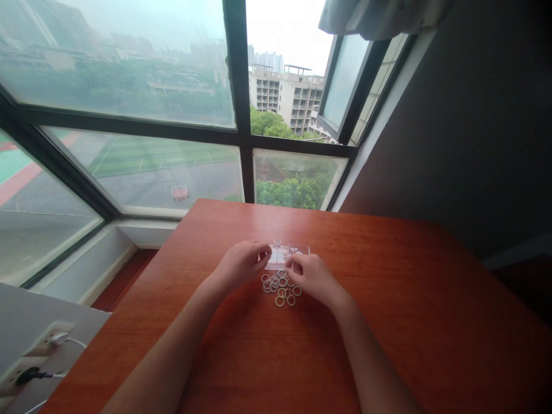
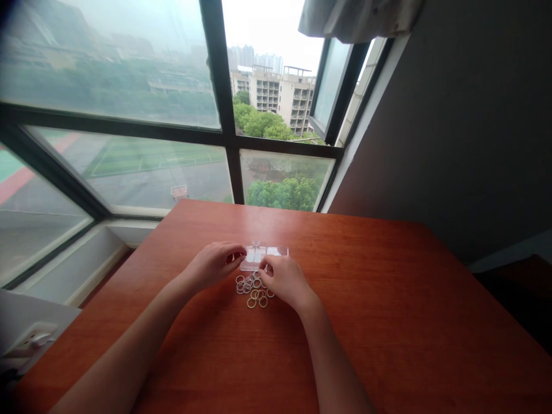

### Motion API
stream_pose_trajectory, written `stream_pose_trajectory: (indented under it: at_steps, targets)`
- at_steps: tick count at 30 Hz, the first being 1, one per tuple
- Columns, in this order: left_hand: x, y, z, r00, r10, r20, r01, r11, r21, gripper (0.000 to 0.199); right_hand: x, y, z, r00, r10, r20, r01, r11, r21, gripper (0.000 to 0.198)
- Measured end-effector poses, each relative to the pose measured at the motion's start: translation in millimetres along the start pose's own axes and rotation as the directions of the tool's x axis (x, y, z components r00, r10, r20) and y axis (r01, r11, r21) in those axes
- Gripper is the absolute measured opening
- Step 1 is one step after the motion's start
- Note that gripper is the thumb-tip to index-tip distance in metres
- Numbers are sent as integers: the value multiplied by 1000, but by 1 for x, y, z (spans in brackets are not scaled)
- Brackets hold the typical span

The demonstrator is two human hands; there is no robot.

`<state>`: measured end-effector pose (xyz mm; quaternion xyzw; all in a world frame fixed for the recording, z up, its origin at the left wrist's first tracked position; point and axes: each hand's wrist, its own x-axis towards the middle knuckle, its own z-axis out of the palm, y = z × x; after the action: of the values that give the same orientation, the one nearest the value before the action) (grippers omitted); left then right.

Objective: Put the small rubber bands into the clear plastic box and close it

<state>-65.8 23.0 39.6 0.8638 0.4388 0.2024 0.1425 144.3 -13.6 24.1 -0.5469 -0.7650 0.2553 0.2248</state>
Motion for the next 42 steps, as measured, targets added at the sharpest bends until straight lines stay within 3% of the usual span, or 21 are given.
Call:
stream_pose_trajectory:
  at_steps: [5, 10, 17, 24, 32, 42]
  targets:
    - [3, 3, 6, 998, 10, -66, -23, 980, -195, 16, 4, 2, 2, 967, 30, -252, -38, 999, -29, 9]
    - [3, 8, 13, 994, -14, -113, -18, 961, -276, 17, 5, 3, 5, 936, 30, -350, -41, 999, -26, 10]
    - [4, 8, 23, 983, -28, -182, -28, 956, -293, 13, 5, 2, 8, 940, -16, -339, 21, 1000, 10, 10]
    - [6, 9, 23, 992, 23, -122, -58, 954, -294, 10, 5, 1, 9, 939, -40, -340, 51, 998, 23, 10]
    - [10, -6, 16, 967, -97, -237, 74, 992, -104, 10, 6, 4, 5, 951, 14, -308, -29, 999, -45, 9]
    - [33, -13, 6, 985, -144, -99, 150, 987, 55, 12, 5, 4, -2, 966, 48, -254, -75, 992, -100, 11]
